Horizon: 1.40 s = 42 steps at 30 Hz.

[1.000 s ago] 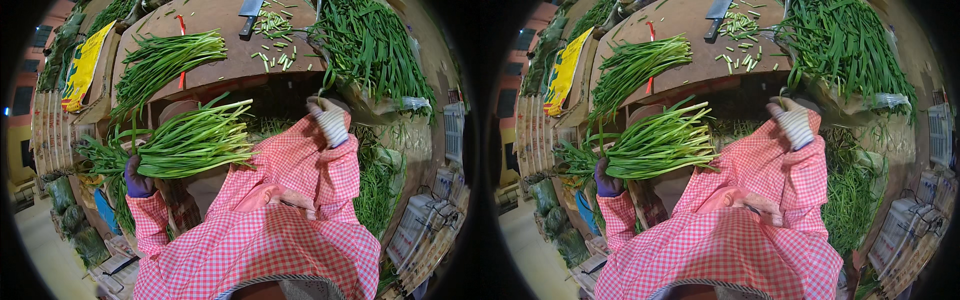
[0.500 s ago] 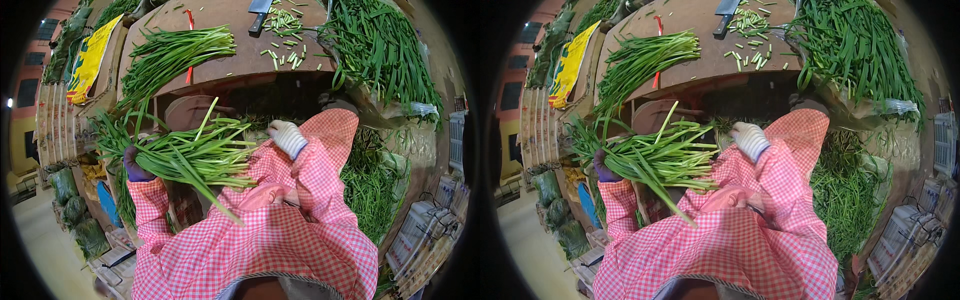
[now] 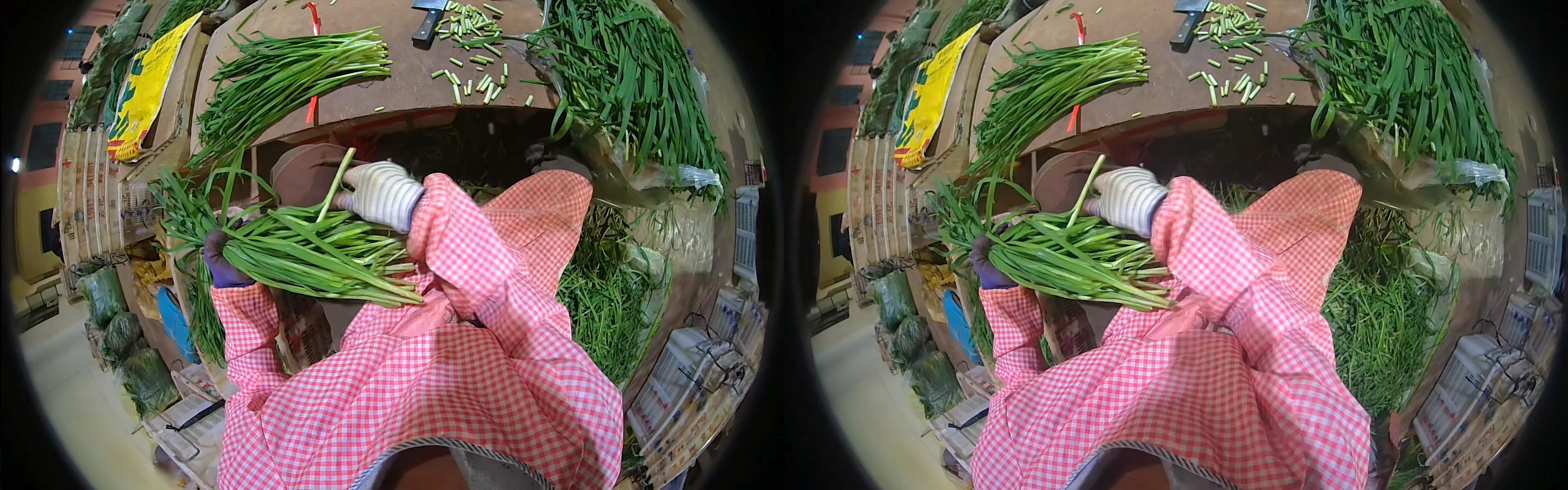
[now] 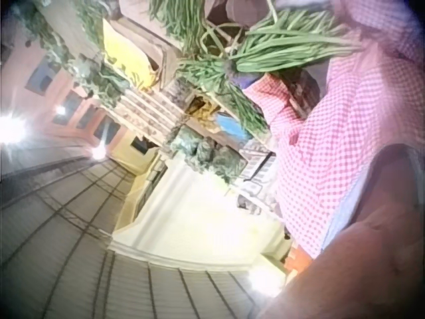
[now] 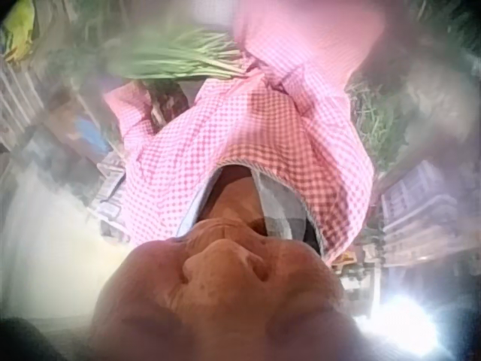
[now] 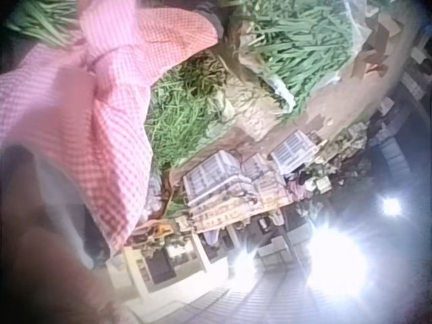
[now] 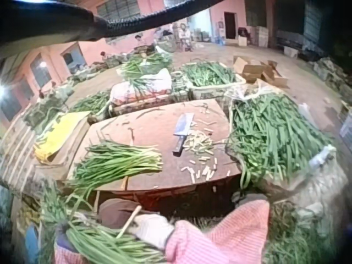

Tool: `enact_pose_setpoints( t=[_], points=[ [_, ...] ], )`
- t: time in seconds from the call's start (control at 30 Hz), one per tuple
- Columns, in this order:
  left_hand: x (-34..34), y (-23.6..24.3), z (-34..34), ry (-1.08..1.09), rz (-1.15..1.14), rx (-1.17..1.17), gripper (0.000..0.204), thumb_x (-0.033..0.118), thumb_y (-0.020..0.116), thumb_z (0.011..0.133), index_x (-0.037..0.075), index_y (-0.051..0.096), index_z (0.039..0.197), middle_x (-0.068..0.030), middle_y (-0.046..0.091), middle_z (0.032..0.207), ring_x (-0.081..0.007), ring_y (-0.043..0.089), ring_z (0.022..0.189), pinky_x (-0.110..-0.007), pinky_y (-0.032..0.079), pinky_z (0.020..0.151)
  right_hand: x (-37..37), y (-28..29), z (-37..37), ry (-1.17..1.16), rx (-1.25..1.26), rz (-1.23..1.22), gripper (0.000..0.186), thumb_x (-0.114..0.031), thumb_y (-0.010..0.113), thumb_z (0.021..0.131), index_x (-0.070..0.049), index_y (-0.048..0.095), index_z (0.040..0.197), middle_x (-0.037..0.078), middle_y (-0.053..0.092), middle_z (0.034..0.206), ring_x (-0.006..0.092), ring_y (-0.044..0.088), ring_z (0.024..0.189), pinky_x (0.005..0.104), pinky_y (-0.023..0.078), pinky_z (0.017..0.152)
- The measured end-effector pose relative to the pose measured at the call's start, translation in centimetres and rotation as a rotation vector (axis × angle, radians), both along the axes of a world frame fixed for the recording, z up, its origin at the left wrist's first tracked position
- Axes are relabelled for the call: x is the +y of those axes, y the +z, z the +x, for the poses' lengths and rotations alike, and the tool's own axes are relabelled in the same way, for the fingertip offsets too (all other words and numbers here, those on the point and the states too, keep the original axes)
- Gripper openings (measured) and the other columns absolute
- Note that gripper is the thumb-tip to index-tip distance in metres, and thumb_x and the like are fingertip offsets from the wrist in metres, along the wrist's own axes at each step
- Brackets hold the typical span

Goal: The person gathers green leafy vegetables, aligns them into bunches, and secures each bunch with a red rubber band. The person places the finished bundles into a white basket and continues processing additional bunches from a pile on the table.

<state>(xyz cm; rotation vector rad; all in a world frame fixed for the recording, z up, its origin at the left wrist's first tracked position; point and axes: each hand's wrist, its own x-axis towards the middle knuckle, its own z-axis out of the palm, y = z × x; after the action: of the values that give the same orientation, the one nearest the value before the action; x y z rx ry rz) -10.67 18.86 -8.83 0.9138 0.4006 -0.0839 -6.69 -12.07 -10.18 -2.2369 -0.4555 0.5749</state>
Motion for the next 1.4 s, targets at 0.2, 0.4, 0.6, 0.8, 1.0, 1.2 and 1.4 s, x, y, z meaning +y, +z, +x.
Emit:
enact_pose_setpoints(
  t=[0.2, 0.4, 0.6, 0.8, 1.0, 1.2, 1.4],
  points=[
    [2.0, -0.9, -1.1, -0.053, 0.0, -0.054, 0.034, 0.018, 0.047, 0.079, -0.01, 0.054, 0.096, -0.0277, 0.059, 0.098, -0.0366, 0.06, 0.089, -0.048, 0.05, 0.082, -5.7, -9.0, 0.1, -0.194, -0.086, -0.171, 0.029, -0.029, 0.045, 0.087, -0.006, 0.061, 0.094, 0.019, 0.062, 0.081, 0.0361, 0.06, 0.078, 0.0432, 0.046, 0.072],
    [3.0, -2.6, -0.6, -0.06, -0.018, -0.062, 0.033, 0.02, 0.047, 0.079, -0.008, 0.057, 0.093, -0.024, 0.061, 0.098, -0.0333, 0.061, 0.089, -0.046, 0.051, 0.08, -5.8, -5.3, -0.2, -0.066, -0.016, -0.093, 0.059, -0.047, 0.063, 0.07, -0.01, 0.054, 0.114, 0.019, 0.063, 0.089, 0.0351, 0.06, 0.084, 0.0406, 0.047, 0.074],
    [4.4, -4.9, 0.8, -0.075, -0.059, -0.173, 0.016, 0.011, 0.048, 0.083, 0.0, 0.058, 0.077, -0.0163, 0.063, 0.089, -0.025, 0.061, 0.078, -0.04, 0.052, 0.074, 0.3, -4.4, -1.3, 0.174, 0.073, 0.021, 0.06, -0.04, 0.067, 0.068, -0.01, 0.051, 0.117, 0.021, 0.062, 0.089, 0.0361, 0.06, 0.082, 0.0421, 0.047, 0.072],
    [1.9, -1.7, -0.7, 0.058, -0.103, 0.106, 0.025, 0.017, 0.05, 0.079, -0.003, 0.06, 0.089, -0.018, 0.063, 0.093, -0.0297, 0.061, 0.086, -0.044, 0.05, 0.08, -4.8, -8.7, -4.0, -0.002, 0.051, -0.033, 0.016, -0.019, 0.055, 0.078, -0.013, 0.063, 0.091, 0.014, 0.063, 0.084, 0.0321, 0.061, 0.078, 0.0393, 0.049, 0.07],
    [4.0, -4.1, -2.5, 0.061, -0.041, 0.091, 0.032, 0.023, 0.05, 0.079, -0.003, 0.058, 0.096, -0.0189, 0.062, 0.098, -0.0313, 0.059, 0.09, -0.046, 0.048, 0.083, -16.5, -10.1, -4.6, -0.385, 0.029, -0.516, 0.015, -0.016, 0.055, 0.078, -0.01, 0.063, 0.089, 0.014, 0.064, 0.08, 0.0308, 0.061, 0.073, 0.0385, 0.048, 0.066],
    [1.8, -3.4, -3.2, -0.043, -0.181, 0.116, 0.04, 0.027, 0.048, 0.08, 0.001, 0.054, 0.11, -0.0189, 0.058, 0.11, -0.0338, 0.055, 0.1, -0.05, 0.043, 0.089, -15.0, -6.7, -5.8, -0.433, -0.107, 0.137, 0.038, -0.024, 0.061, 0.074, -0.012, 0.057, 0.11, 0.019, 0.063, 0.086, 0.0329, 0.061, 0.082, 0.0368, 0.048, 0.074],
    [3.5, -4.9, -2.9, 0.022, -0.126, 0.069, 0.045, 0.03, 0.048, 0.078, -0.004, 0.054, 0.108, -0.0217, 0.058, 0.109, -0.0347, 0.055, 0.101, -0.047, 0.043, 0.091, -6.6, -2.3, -0.9, -0.131, -0.047, 0.089, 0.045, -0.028, 0.06, 0.073, -0.017, 0.054, 0.117, 0.017, 0.063, 0.085, 0.0331, 0.061, 0.081, 0.0413, 0.048, 0.073]
  ],
)
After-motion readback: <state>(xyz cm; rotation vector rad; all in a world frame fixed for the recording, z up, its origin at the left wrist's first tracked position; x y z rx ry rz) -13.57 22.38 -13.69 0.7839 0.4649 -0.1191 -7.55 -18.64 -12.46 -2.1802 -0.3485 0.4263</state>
